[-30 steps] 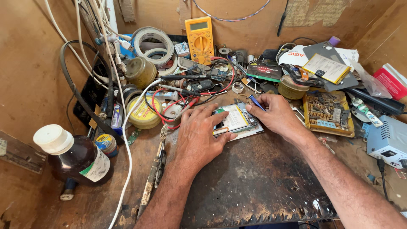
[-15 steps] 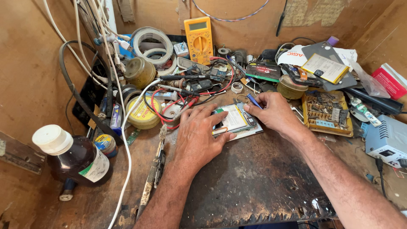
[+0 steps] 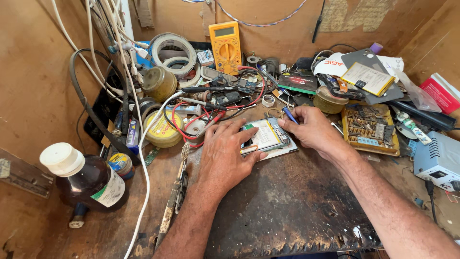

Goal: The person works on a disassembled mobile phone at a cluttered workbench, holding the phone steady with one hand while using a blue pry tool in the other hand to work along the edge of the phone's back cover and internal components. Near the end they lift and reposition the phone, separating the cover to expose the battery and internal board.

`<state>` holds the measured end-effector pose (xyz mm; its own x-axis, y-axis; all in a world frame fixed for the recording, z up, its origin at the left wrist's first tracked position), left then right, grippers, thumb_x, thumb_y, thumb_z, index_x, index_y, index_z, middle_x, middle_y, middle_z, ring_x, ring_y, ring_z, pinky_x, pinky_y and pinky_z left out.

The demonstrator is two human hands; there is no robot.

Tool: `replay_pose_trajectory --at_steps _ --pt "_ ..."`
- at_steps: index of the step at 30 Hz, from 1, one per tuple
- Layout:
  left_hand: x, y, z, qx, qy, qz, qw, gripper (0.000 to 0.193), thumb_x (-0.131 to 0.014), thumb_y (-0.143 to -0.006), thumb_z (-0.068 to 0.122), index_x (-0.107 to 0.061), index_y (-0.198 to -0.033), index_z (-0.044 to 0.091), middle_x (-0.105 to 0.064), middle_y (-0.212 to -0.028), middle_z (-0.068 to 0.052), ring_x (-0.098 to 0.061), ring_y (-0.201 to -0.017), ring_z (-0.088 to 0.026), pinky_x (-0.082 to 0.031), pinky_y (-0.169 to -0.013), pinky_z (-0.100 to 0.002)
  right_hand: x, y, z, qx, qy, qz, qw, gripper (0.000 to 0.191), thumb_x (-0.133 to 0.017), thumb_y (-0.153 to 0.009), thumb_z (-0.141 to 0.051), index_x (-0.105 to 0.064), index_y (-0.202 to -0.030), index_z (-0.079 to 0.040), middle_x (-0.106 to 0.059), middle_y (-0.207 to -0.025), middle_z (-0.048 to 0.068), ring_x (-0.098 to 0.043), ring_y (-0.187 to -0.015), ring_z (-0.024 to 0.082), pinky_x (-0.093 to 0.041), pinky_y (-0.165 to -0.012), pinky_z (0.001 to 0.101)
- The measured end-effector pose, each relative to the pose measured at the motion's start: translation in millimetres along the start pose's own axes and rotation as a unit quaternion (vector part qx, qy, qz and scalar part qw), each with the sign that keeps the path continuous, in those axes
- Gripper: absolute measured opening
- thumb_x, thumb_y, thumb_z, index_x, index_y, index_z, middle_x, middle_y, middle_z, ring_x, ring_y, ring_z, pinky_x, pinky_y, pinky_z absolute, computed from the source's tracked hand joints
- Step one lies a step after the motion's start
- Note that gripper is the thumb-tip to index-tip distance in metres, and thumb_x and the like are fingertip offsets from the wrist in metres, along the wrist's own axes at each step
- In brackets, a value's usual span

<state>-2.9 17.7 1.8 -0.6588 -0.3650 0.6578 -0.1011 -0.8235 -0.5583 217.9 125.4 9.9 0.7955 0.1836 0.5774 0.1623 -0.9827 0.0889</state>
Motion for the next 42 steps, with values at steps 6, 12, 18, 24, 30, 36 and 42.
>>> replay_pose_trajectory --at_steps 6,12,18,24,30,36,42 --pt "0.0 0.5 0.2 -0.006 0.005 0.006 1.000 0.054 -0.088 -0.069 0.035 -0.078 -0.116 0.009 -0.065 -0.134 -0.015 -0.055 -0.128 -0.032 -0.032 -0.110 -0.052 2.6 3.9 -1.8 -0.013 -0.040 0.016 0.999 0.031 -0.074 -0.093 -0.033 -0.072 -0.104 -0.004 -0.058 -0.070 0.000 -0.043 -0.055 0.009 -0.031 -0.044 0.0288" --pt "-1.0 0.1 -0.9 0.005 0.000 -0.004 1.000 0.056 -0.088 -0.071 0.037 -0.077 -0.118 0.009 -0.065 -0.134 -0.016 -0.055 -0.129 -0.030 -0.033 -0.111 -0.051 37.6 10.4 -16.3 0.166 -0.047 0.068 0.983 0.026 -0.065 -0.101 -0.026 -0.076 -0.109 -0.004 -0.076 -0.085 -0.004 -0.066 -0.072 0.001 -0.052 -0.060 0.0211" --pt "-0.4 -0.6 0.0 0.002 -0.007 0.001 1.000 0.055 -0.088 -0.069 0.037 -0.078 -0.116 0.009 -0.065 -0.134 -0.015 -0.055 -0.129 -0.030 -0.031 -0.112 -0.052 34.6 32.2 -28.6 0.220 0.015 0.149 0.964 0.012 -0.079 -0.096 -0.009 -0.079 -0.105 -0.001 -0.077 -0.088 0.009 -0.066 -0.075 0.010 -0.051 -0.062 0.0254" --pt "-0.2 -0.5 -0.4 0.004 -0.003 -0.006 1.000 0.055 -0.088 -0.070 0.037 -0.078 -0.116 0.009 -0.065 -0.134 -0.015 -0.055 -0.129 -0.030 -0.031 -0.112 -0.052 17.3 42.5 -35.9 0.314 -0.104 0.149 0.932 0.018 -0.063 -0.104 0.002 -0.050 -0.115 0.005 -0.073 -0.099 0.011 -0.076 -0.095 0.016 -0.063 -0.080 0.0325" --pt "-0.5 -0.4 -0.3 -0.001 -0.001 0.001 1.000 0.055 -0.088 -0.069 0.036 -0.078 -0.116 0.009 -0.065 -0.134 -0.015 -0.055 -0.128 -0.030 -0.032 -0.111 -0.052 5.4 42.5 -32.3 0.355 -0.070 0.148 0.921 0.033 -0.054 -0.108 0.006 -0.039 -0.136 -0.001 -0.069 -0.102 0.014 -0.074 -0.098 0.017 -0.066 -0.085 0.0317" --pt "-0.7 -0.6 0.1 0.006 -0.003 -0.007 1.000 0.054 -0.088 -0.069 0.036 -0.078 -0.116 0.010 -0.065 -0.133 -0.015 -0.055 -0.127 -0.031 -0.032 -0.111 -0.052 1.9 42.4 -27.0 0.354 -0.065 0.144 0.922 0.031 -0.053 -0.108 0.005 -0.040 -0.136 -0.002 -0.068 -0.101 0.011 -0.073 -0.099 0.016 -0.062 -0.086 0.0304" --pt "-0.7 -0.6 0.4 0.000 0.000 0.002 1.000 0.055 -0.088 -0.069 0.036 -0.078 -0.116 0.009 -0.065 -0.134 -0.015 -0.055 -0.128 -0.030 -0.032 -0.112 -0.052 -0.4 41.1 -23.9 0.355 -0.069 0.143 0.921 0.032 -0.053 -0.108 0.006 -0.040 -0.136 -0.001 -0.067 -0.103 0.012 -0.072 -0.100 0.016 -0.061 -0.088 0.0310"
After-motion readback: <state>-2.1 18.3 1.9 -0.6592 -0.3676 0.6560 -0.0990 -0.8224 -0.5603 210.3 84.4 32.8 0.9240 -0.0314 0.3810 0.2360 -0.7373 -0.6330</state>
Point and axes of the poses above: each hand's wrist, its own y-axis away from the middle knuckle, its own x-axis out of the back of the hand, z = x × y, the point moved 1 cm from there along -y, towards the middle knuckle
